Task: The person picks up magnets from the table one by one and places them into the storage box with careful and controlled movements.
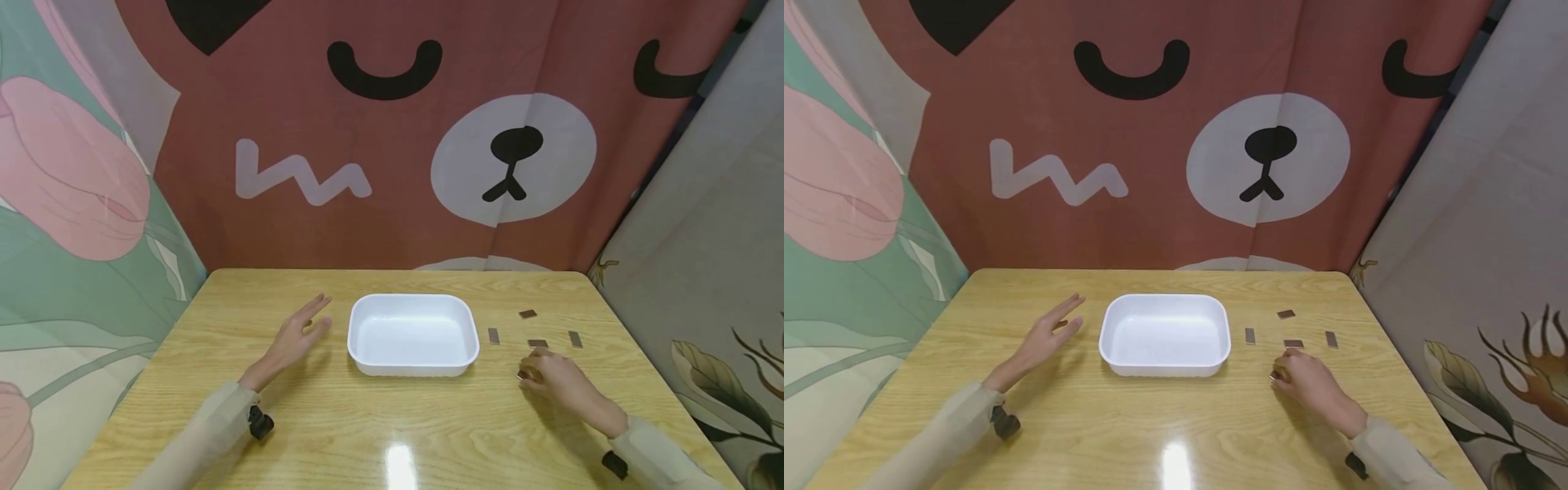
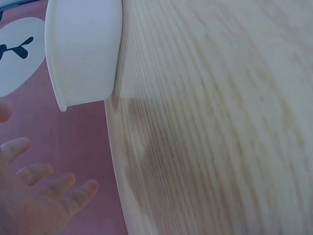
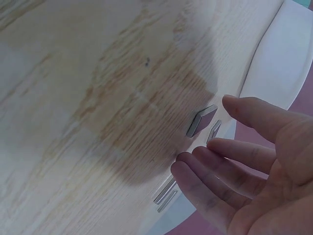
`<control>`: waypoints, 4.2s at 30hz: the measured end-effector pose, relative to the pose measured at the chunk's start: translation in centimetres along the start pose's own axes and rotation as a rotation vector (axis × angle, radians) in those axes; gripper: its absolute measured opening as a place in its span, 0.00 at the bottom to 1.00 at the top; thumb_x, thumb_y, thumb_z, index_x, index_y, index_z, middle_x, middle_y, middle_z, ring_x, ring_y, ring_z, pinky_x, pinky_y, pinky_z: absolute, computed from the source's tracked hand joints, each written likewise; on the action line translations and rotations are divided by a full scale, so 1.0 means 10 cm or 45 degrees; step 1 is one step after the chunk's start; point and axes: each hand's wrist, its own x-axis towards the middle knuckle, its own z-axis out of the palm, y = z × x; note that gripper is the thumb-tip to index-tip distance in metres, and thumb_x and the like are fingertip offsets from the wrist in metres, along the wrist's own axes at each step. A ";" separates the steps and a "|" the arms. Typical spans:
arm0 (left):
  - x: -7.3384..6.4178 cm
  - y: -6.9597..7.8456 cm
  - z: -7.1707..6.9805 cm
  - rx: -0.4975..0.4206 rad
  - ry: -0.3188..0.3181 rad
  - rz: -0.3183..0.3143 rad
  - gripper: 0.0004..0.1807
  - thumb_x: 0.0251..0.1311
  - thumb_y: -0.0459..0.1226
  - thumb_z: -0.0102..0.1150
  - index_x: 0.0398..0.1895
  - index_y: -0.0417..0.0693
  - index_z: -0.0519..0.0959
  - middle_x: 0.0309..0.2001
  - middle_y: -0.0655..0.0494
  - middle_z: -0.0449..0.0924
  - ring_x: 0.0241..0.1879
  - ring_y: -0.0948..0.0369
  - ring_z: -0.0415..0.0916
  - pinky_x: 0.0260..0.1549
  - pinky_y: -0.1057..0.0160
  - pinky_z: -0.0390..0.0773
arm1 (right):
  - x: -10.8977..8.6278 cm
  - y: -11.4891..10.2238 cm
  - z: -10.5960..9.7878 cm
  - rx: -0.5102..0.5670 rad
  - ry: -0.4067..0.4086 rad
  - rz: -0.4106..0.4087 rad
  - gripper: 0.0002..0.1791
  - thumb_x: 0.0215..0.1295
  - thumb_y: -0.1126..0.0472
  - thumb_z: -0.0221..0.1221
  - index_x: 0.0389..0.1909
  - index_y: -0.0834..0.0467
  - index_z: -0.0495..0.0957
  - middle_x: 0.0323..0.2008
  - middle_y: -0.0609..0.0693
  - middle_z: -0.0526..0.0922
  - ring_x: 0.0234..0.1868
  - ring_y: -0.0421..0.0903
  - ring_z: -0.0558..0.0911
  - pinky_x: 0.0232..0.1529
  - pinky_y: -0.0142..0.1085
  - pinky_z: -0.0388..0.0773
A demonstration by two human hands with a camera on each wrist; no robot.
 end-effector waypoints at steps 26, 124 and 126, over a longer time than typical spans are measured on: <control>0.00 0.06 0.14 -0.029 -0.085 -0.016 0.29 0.73 0.47 0.50 0.73 0.44 0.65 0.75 0.43 0.56 0.70 0.41 0.58 0.58 0.38 0.74 | -0.02 -0.07 -0.02 -0.018 -0.063 0.114 0.08 0.53 0.63 0.74 0.24 0.55 0.83 0.24 0.44 0.72 0.21 0.35 0.67 0.17 0.29 0.67; 0.00 0.04 0.34 -0.233 -0.297 0.078 0.30 0.73 0.37 0.53 0.73 0.32 0.59 0.77 0.49 0.50 0.74 0.48 0.52 0.60 0.53 0.74 | -0.04 -0.01 -0.06 0.140 -0.072 0.222 0.07 0.52 0.66 0.73 0.21 0.58 0.84 0.21 0.45 0.81 0.19 0.37 0.74 0.19 0.35 0.76; 0.01 0.04 0.35 -0.251 -0.295 0.083 0.30 0.73 0.36 0.53 0.72 0.32 0.59 0.77 0.48 0.50 0.73 0.47 0.52 0.60 0.53 0.74 | -0.05 -0.01 -0.06 0.138 -0.066 0.222 0.07 0.51 0.67 0.73 0.20 0.58 0.84 0.21 0.45 0.81 0.19 0.37 0.74 0.18 0.35 0.76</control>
